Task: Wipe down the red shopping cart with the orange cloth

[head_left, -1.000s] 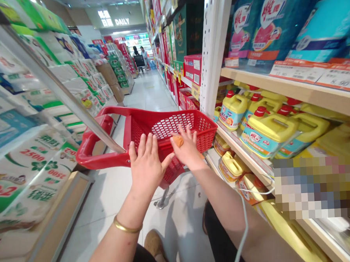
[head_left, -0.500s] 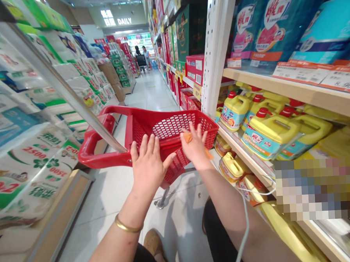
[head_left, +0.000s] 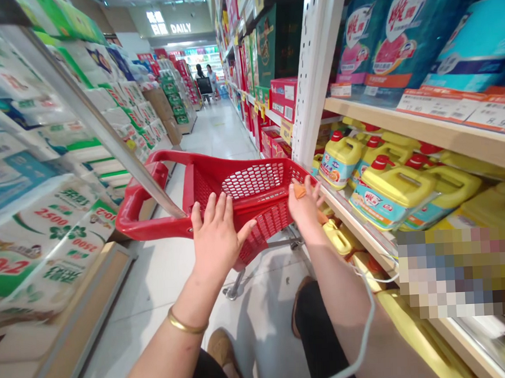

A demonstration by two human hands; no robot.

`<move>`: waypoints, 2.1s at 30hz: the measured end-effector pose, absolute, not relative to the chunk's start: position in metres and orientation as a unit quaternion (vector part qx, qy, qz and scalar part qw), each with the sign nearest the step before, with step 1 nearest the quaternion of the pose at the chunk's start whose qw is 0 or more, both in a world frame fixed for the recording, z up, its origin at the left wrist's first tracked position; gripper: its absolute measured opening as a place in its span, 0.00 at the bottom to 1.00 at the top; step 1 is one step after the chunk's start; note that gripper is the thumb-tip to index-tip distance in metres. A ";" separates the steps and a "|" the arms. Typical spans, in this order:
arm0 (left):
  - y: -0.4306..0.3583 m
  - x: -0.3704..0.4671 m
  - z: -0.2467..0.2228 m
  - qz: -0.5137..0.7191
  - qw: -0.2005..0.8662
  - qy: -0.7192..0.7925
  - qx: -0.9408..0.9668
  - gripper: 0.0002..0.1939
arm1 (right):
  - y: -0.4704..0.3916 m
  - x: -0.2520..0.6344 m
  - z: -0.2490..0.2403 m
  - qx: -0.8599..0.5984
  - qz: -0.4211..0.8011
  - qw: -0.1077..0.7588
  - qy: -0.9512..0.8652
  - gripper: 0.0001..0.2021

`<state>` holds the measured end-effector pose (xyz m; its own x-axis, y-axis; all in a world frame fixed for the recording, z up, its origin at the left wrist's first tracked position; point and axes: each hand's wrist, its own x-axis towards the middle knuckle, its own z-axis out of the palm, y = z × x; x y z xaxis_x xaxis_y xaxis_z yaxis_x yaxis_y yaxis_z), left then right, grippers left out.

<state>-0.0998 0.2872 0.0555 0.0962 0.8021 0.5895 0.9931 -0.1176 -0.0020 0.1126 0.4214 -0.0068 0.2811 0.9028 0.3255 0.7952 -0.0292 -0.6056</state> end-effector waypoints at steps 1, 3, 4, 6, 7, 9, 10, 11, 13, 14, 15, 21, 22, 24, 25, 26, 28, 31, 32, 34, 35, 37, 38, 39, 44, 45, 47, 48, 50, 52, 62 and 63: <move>0.287 -0.099 0.055 -0.233 0.208 -0.631 -0.710 0.39 | 0.412 0.098 -0.003 -0.673 0.076 0.364 -0.640 0.25; 0.287 -0.100 0.055 -0.234 0.210 -0.630 -0.711 0.40 | 0.391 0.066 0.008 -0.571 0.081 0.358 -0.735 0.25; 0.287 -0.100 0.055 -0.234 0.211 -0.629 -0.710 0.40 | 0.382 0.053 0.013 -0.521 0.080 0.352 -0.774 0.24; 0.288 -0.101 0.055 -0.234 0.212 -0.629 -0.710 0.40 | 0.374 0.042 0.019 -0.465 0.071 0.340 -0.814 0.23; 0.288 -0.102 0.055 -0.234 0.212 -0.629 -0.710 0.40 | 0.375 0.044 0.019 -0.469 0.068 0.336 -0.814 0.23; 0.288 -0.102 0.055 -0.235 0.206 -0.629 -0.712 0.39 | 0.388 0.063 0.013 -0.538 0.069 0.331 -0.772 0.22; 0.288 -0.102 0.056 -0.234 0.202 -0.629 -0.713 0.39 | 0.397 0.077 0.009 -0.589 0.072 0.329 -0.735 0.23; 0.288 -0.102 0.056 -0.234 0.198 -0.629 -0.714 0.39 | 0.406 0.090 0.004 -0.639 0.073 0.327 -0.693 0.23; 0.287 -0.101 0.056 -0.236 0.190 -0.631 -0.714 0.39 | 0.420 0.111 -0.004 -0.710 0.073 0.330 -0.618 0.24; 0.287 -0.101 0.056 -0.239 0.188 -0.632 -0.713 0.39 | 0.422 0.114 -0.005 -0.726 0.075 0.336 -0.595 0.25; 0.287 -0.100 0.056 -0.242 0.188 -0.632 -0.712 0.39 | 0.421 0.112 -0.005 -0.727 0.079 0.344 -0.589 0.25; 0.287 -0.099 0.056 -0.236 0.189 -0.635 -0.711 0.39 | 0.374 0.045 0.014 -0.491 0.087 0.349 -0.794 0.23; 0.287 -0.100 0.056 -0.236 0.188 -0.636 -0.711 0.38 | 0.371 0.040 0.016 -0.464 0.083 0.343 -0.812 0.23; 0.287 -0.101 0.057 -0.235 0.186 -0.637 -0.711 0.38 | 0.376 0.049 0.015 -0.481 0.079 0.333 -0.807 0.22; 0.287 -0.101 0.057 -0.234 0.186 -0.637 -0.711 0.38 | 0.383 0.061 0.013 -0.522 0.080 0.329 -0.783 0.22; 0.287 -0.101 0.057 -0.232 0.186 -0.636 -0.712 0.38 | 0.392 0.076 0.009 -0.574 0.083 0.326 -0.746 0.22; 0.287 -0.101 0.058 -0.229 0.187 -0.634 -0.714 0.39 | 0.410 0.107 0.001 -0.687 0.085 0.326 -0.643 0.23; 0.286 -0.099 0.058 -0.228 0.191 -0.635 -0.713 0.39 | 0.420 0.124 -0.004 -0.757 0.088 0.334 -0.555 0.26; 0.286 -0.099 0.058 -0.229 0.192 -0.636 -0.711 0.39 | 0.416 0.118 -0.003 -0.744 0.090 0.336 -0.571 0.26; 0.285 -0.098 0.057 -0.228 0.197 -0.638 -0.709 0.39 | 0.401 0.091 0.002 -0.669 0.093 0.340 -0.654 0.24; 0.285 -0.098 0.057 -0.227 0.199 -0.638 -0.709 0.39 | 0.392 0.075 0.006 -0.615 0.091 0.344 -0.704 0.24; 0.285 -0.098 0.057 -0.221 0.202 -0.638 -0.709 0.40 | 0.378 0.050 0.013 -0.505 0.082 0.343 -0.788 0.23; 0.285 -0.099 0.056 -0.219 0.203 -0.639 -0.709 0.40 | 0.375 0.046 0.015 -0.475 0.074 0.341 -0.808 0.23; 0.286 -0.099 0.056 -0.218 0.203 -0.639 -0.709 0.40 | 0.376 0.047 0.016 -0.470 0.070 0.339 -0.812 0.22; 0.286 -0.099 0.056 -0.223 0.193 -0.638 -0.711 0.39 | 0.409 0.102 0.002 -0.694 0.084 0.335 -0.632 0.24; 0.286 -0.099 0.056 -0.225 0.191 -0.638 -0.711 0.39 | 0.413 0.108 0.000 -0.719 0.084 0.336 -0.603 0.25; 0.286 -0.099 0.057 -0.229 0.190 -0.640 -0.709 0.39 | 0.411 0.103 0.000 -0.708 0.084 0.343 -0.611 0.25; 0.286 -0.098 0.057 -0.231 0.190 -0.640 -0.708 0.38 | 0.405 0.093 0.002 -0.676 0.086 0.346 -0.645 0.24; 0.286 -0.099 0.057 -0.232 0.191 -0.639 -0.708 0.38 | 0.388 0.064 0.010 -0.577 0.090 0.348 -0.733 0.23; 0.286 -0.100 0.057 -0.230 0.191 -0.636 -0.711 0.38 | 0.373 0.039 0.018 -0.481 0.086 0.347 -0.800 0.23; 0.288 -0.101 0.056 -0.230 0.190 -0.635 -0.712 0.38 | 0.418 0.113 -0.010 -0.720 0.055 0.340 -0.602 0.26; 0.288 -0.101 0.055 -0.232 0.194 -0.635 -0.711 0.38 | 0.418 0.112 -0.009 -0.721 0.058 0.343 -0.599 0.26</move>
<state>-0.1006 0.2875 0.0554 0.0865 0.8129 0.5760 0.9928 -0.1185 0.0182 0.1120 0.4178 -0.0095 0.2748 0.9041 0.3272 0.8246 -0.0466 -0.5638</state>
